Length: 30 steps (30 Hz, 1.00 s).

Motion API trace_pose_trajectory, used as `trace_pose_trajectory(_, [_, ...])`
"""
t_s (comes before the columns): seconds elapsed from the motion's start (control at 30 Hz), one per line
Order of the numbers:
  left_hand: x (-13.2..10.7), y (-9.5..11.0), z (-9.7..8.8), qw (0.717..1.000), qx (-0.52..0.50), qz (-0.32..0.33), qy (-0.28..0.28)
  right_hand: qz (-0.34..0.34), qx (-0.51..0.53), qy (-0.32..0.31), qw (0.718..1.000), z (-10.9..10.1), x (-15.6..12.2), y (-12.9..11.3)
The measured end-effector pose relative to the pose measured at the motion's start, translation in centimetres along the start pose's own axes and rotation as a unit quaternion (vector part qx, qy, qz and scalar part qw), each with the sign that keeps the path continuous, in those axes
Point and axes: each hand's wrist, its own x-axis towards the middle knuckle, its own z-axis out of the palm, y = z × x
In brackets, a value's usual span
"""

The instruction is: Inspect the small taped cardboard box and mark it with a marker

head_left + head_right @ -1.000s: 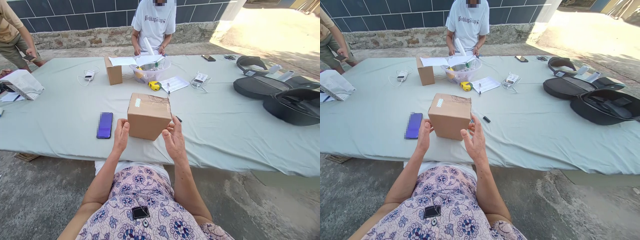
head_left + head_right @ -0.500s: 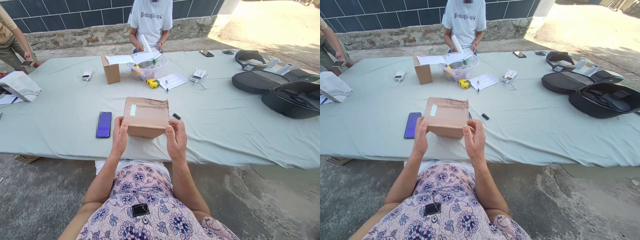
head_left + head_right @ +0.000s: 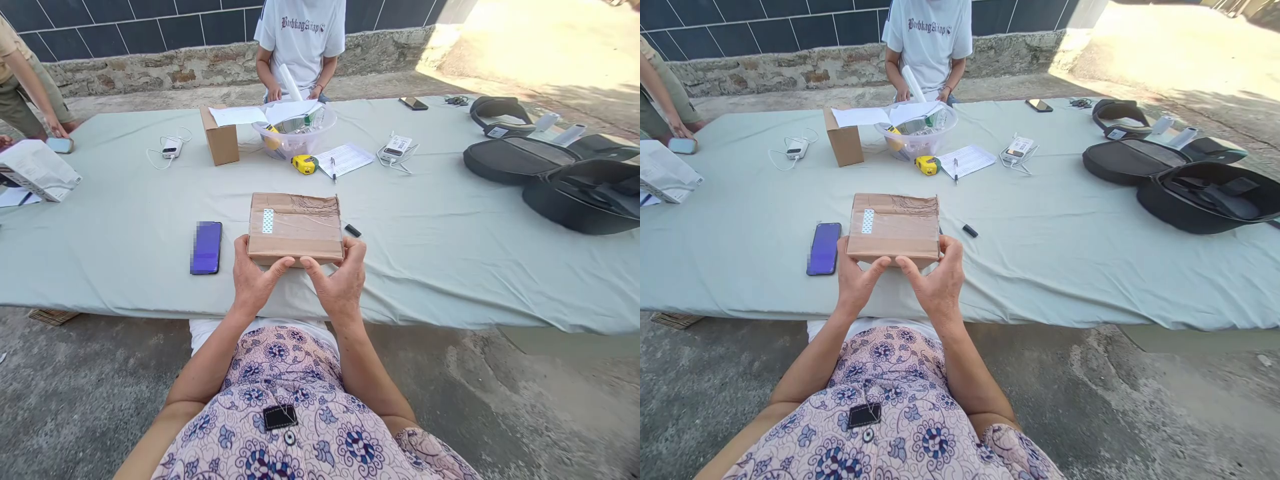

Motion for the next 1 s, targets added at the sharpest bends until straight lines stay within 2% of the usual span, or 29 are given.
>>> trace_pose_trajectory(0.13, [0.0, 0.1, 0.1, 1.000, 0.006, 0.008, 0.006, 0.001, -0.017, 0.002, 1.000, -0.1, 0.0, -0.1])
trace_pose_trajectory(0.3, [-0.1, -0.4, 0.1, 0.999, 0.018, 0.030, -0.008, -0.013, 0.021, -0.010, 1.000, -0.3, 0.1, -0.2])
trace_pose_trajectory(0.43, [0.0, -0.8, 0.1, 0.998, 0.031, 0.046, -0.012, -0.031, 0.012, 0.006, 0.999, -0.6, 0.3, -0.1])
trace_pose_trajectory(0.7, [0.0, -1.0, 0.3, 0.997, 0.025, 0.065, -0.022, -0.026, -0.005, 0.026, 0.999, -0.9, 0.4, -0.1])
trace_pose_trajectory(1.0, [-0.1, -1.7, 0.8, 0.998, 0.039, 0.019, -0.034, -0.010, 0.021, 0.000, 1.000, -0.4, 0.2, 0.2])
